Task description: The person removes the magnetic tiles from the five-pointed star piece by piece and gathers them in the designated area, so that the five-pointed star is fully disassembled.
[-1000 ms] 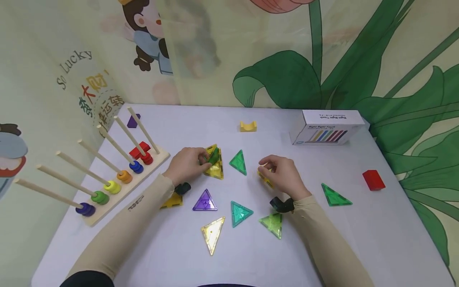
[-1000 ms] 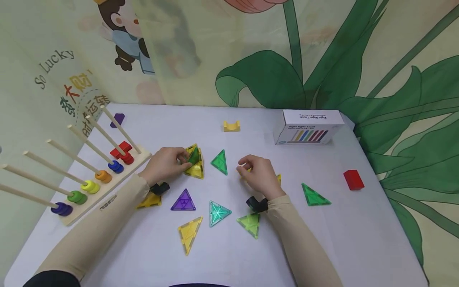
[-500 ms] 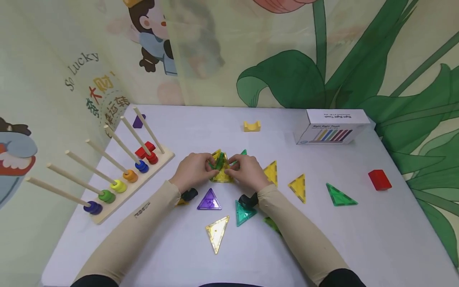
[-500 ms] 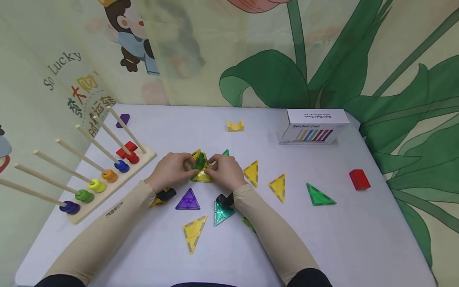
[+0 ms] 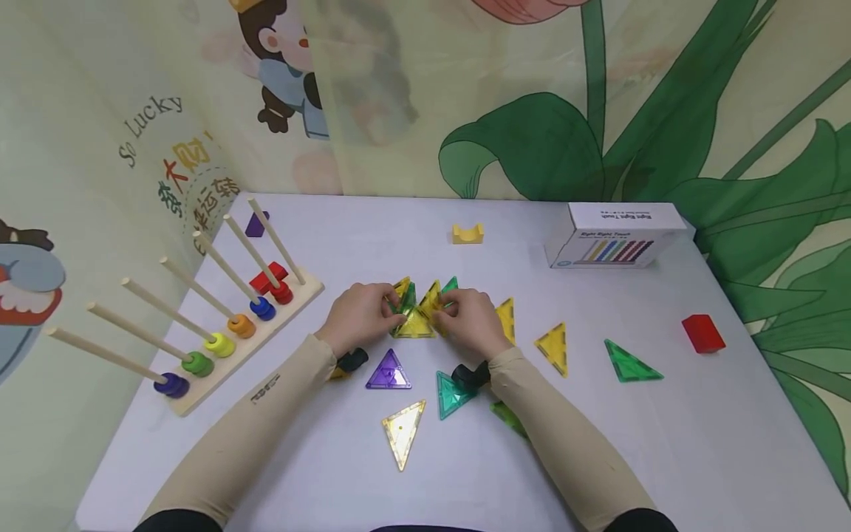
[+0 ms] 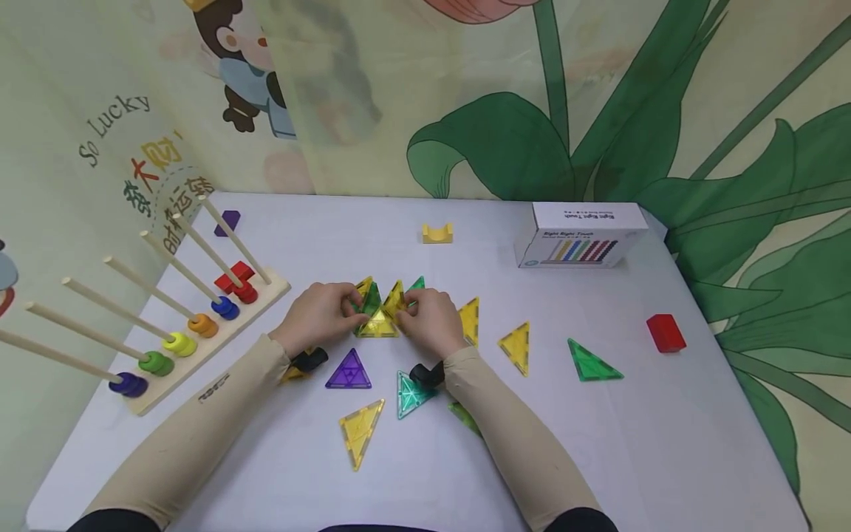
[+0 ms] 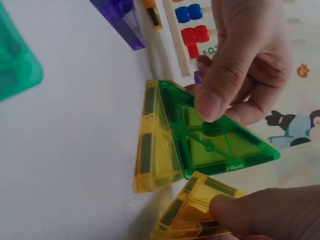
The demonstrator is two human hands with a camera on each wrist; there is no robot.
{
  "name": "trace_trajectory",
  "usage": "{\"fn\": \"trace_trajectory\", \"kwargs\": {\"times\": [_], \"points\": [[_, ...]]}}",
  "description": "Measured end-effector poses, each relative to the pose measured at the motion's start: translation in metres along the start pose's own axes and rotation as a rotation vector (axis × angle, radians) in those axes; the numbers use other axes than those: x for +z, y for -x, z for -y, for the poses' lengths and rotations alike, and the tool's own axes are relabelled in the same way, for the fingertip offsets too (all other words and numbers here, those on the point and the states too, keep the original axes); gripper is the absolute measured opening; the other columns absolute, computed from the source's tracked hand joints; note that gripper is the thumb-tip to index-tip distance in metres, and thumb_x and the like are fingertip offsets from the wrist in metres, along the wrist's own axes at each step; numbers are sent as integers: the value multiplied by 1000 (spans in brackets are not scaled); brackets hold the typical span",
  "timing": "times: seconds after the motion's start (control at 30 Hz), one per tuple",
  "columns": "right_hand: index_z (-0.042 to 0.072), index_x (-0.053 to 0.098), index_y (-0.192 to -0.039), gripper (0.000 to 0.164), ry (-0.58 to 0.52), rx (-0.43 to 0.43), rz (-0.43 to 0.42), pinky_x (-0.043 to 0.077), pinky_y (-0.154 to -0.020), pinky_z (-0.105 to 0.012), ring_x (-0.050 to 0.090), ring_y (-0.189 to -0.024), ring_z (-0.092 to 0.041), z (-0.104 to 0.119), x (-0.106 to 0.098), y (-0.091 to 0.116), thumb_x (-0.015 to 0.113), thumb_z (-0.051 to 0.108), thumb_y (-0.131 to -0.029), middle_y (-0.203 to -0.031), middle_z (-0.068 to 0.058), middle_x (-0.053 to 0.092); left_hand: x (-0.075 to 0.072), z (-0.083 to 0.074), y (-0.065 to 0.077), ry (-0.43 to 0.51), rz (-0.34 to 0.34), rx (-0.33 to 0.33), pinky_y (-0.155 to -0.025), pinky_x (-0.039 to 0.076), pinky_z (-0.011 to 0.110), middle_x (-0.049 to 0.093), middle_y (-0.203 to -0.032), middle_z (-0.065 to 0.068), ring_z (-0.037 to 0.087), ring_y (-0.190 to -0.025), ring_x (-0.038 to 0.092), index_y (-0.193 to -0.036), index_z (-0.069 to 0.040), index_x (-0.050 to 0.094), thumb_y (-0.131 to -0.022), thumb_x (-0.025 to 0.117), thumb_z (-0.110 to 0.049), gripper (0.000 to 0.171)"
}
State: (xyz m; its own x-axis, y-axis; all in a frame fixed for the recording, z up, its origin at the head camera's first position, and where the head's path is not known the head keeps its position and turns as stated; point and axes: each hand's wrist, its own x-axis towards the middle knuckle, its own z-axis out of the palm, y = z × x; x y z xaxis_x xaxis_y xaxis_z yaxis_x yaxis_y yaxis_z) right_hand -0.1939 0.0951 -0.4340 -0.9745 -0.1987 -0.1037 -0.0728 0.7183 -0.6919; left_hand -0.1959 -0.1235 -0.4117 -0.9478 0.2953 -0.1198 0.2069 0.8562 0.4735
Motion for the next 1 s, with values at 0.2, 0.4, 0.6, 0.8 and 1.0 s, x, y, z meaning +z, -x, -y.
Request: {"fn": "trace_trajectory", "kwargs": {"times": [0.2,0.4,0.6,0.8,1.0], "points": [[6,74,-118,29,-2,-3,2,51,-67,-26,70,-79,-18,-3,-9,4,75,22,-94,-95,-8,81,0,1,0,7,4,-12,-58,48,25,75,-81,0,12,-66,65,-104,-11,72,-90,80,-33,27],[8,74,-108,20,33,6,116,45,-58,-25,61,-67,-15,-10,-20,12,76,21,-93,-85,-5,75,-3,1,-1,2,13,-15,-59,47,25,75,-82,1,13,-66,64,-105,-10,71,-91,80,-33,28],[9,75,-110,20,106,0,232,41,-57,-25,55,-64,-14,-18,-30,24,74,20,-94,-79,-2,67,-3,2,-1,2,11,-27,-59,47,25,74,-81,1,14,-66,63,-106,-10,71,-91,80,-33,29],[8,77,-116,27,167,-9,259,43,-59,-26,57,-66,-13,-31,-44,38,73,18,-91,-80,0,70,-2,1,-1,11,10,-21,-58,46,25,74,-82,1,14,-66,62,-107,-10,72,-91,80,-33,29],[12,80,-113,26,195,29,238,44,-64,-27,57,-74,-15,-40,-53,51,74,16,-88,-80,1,69,-2,3,-2,22,23,-8,-59,47,26,75,-82,1,14,-66,63,-106,-11,72,-92,79,-34,29]]}}
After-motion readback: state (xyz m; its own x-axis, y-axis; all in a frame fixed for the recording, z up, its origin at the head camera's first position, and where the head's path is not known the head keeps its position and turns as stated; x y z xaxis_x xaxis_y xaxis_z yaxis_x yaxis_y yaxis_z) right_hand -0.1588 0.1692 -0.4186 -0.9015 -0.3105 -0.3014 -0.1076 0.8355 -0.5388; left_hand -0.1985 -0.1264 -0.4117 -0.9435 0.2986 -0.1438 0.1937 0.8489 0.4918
